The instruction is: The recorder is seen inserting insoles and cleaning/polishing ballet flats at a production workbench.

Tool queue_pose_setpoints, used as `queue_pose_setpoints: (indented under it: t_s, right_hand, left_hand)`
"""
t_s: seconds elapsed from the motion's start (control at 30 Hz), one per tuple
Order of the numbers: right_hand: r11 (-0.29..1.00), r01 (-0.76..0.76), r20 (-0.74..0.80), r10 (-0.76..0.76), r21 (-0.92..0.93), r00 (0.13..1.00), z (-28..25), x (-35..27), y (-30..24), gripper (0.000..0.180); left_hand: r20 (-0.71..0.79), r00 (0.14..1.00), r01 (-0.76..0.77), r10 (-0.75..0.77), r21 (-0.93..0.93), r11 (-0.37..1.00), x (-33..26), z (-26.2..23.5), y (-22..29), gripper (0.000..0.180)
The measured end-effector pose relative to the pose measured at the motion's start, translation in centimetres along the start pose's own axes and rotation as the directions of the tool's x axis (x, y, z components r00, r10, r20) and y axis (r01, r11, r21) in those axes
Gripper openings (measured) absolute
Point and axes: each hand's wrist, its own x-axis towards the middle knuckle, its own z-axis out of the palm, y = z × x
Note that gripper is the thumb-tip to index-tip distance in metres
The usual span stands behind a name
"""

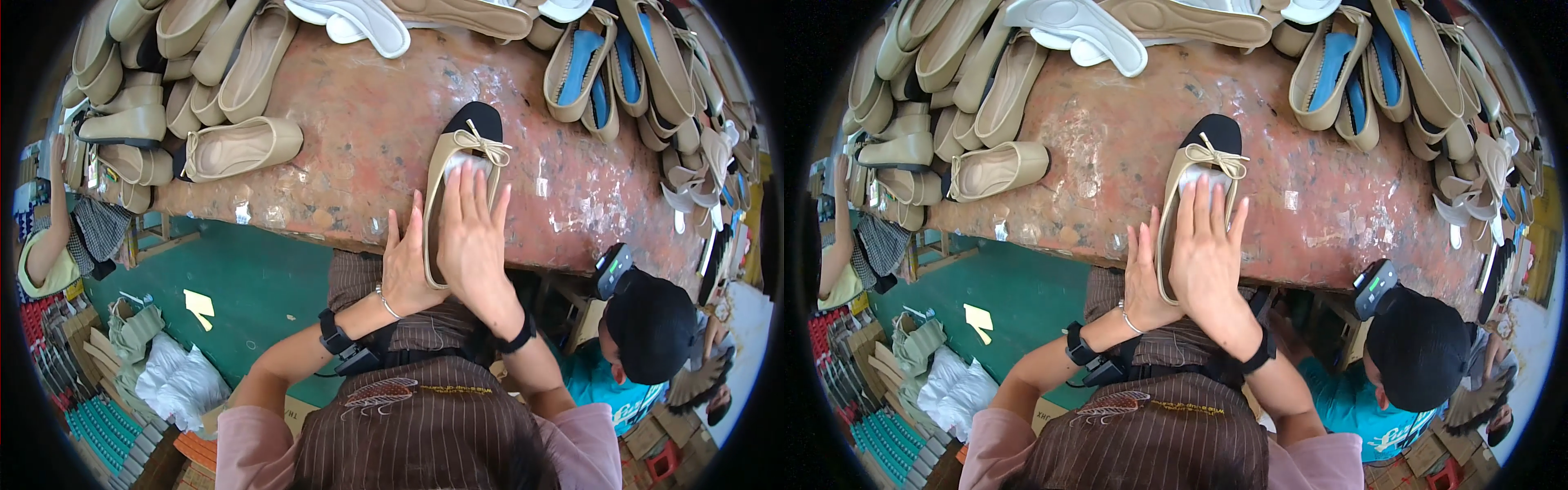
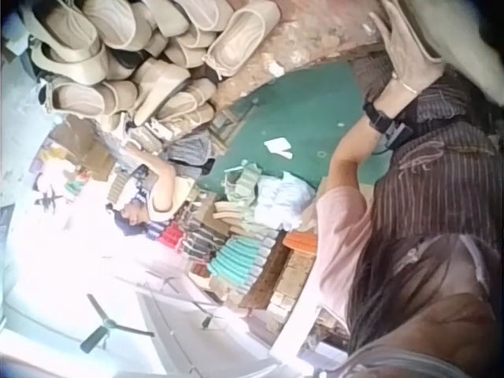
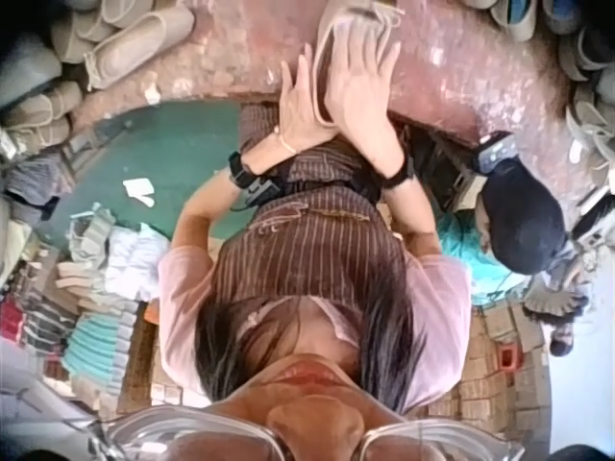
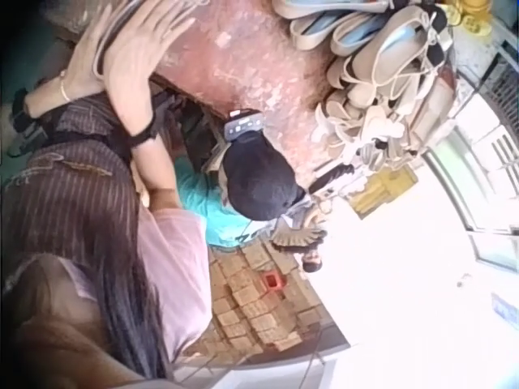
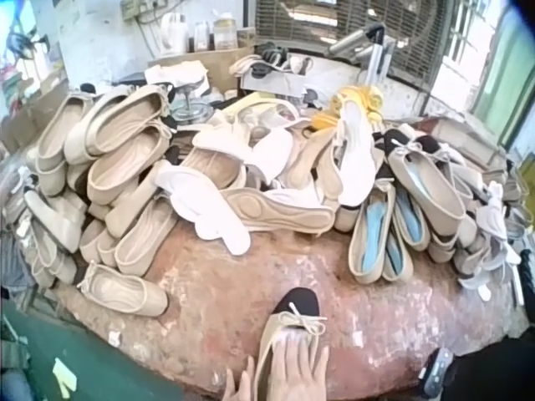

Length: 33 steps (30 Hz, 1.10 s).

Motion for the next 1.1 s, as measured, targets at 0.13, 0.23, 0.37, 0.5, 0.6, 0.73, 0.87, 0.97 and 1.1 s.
queue_pose_setpoints:
  t_s: [0.13, 0.23, 0.37, 0.5, 0.6, 0.73, 0.87, 0.97, 1.1]
  right_hand:
    - [0.999, -0.028, -0.072, 0.026, -0.026, 0.997, 0.3, 3.2, 0.4, 0.068]
    - [0.999, -0.03, -0.039, 0.03, 0.017, 0.999, 0.3, 5.5, 0.7, 0.075]
    - [0.995, 0.019, 0.036, -0.022, 0.097, 0.999, -0.5, 1.3, -0.7, 0.068]
    - [0.993, 0.011, 0.001, -0.012, 0.118, 1.0, -0.7, 2.7, 0.1, 0.063]
    - [0.996, -0.039, 0.052, 0.036, 0.075, 0.998, 0.0, 6.8, 1.8, 0.067]
    - [0.996, -0.053, 0.01, 0.054, -0.077, 0.999, 0.9, 6.3, 1.0, 0.07]
    - [0.974, -0.06, 0.002, 0.062, -0.217, 0.998, 0.5, 9.3, 2.4, 0.043]
    - [0.961, 0.001, -0.057, -0.017, -0.276, 0.998, 1.7, 10.3, 3.2, 0.03]
    - [0.974, 0.028, 0.064, -0.014, -0.226, 0.998, -0.3, 9.7, 4.2, 0.032]
  left_hand:
    - [-0.029, 1.0, 0.004, -0.004, 0.016, 1.0, -0.3, 0.5, -0.8, 0.132]
    - [-0.003, 1.0, -0.026, 0.026, 0.083, 0.996, -0.5, 0.9, -1.9, 0.131]
    - [-0.121, 0.99, -0.038, 0.068, 0.23, 0.972, 0.4, 0.8, -1.4, 0.121]
    - [-0.101, 0.988, -0.095, 0.114, 0.177, 0.98, 1.6, 0.5, -1.8, 0.12]
    - [-0.062, 0.993, -0.081, 0.097, 0.216, 0.973, 1.9, 0.7, -1.8, 0.129]
    - [-0.065, 0.995, -0.057, 0.076, 0.244, 0.968, 2.1, 0.9, -2.0, 0.13]
    - [-0.062, 0.994, -0.077, 0.094, 0.237, 0.968, 2.6, 0.7, -1.9, 0.129]
    - [-0.082, 0.989, -0.099, 0.121, 0.234, 0.967, 3.1, 1.1, -1.6, 0.127]
    - [-0.148, 0.979, -0.101, 0.141, 0.248, 0.963, 2.9, 0.7, -1.7, 0.116]
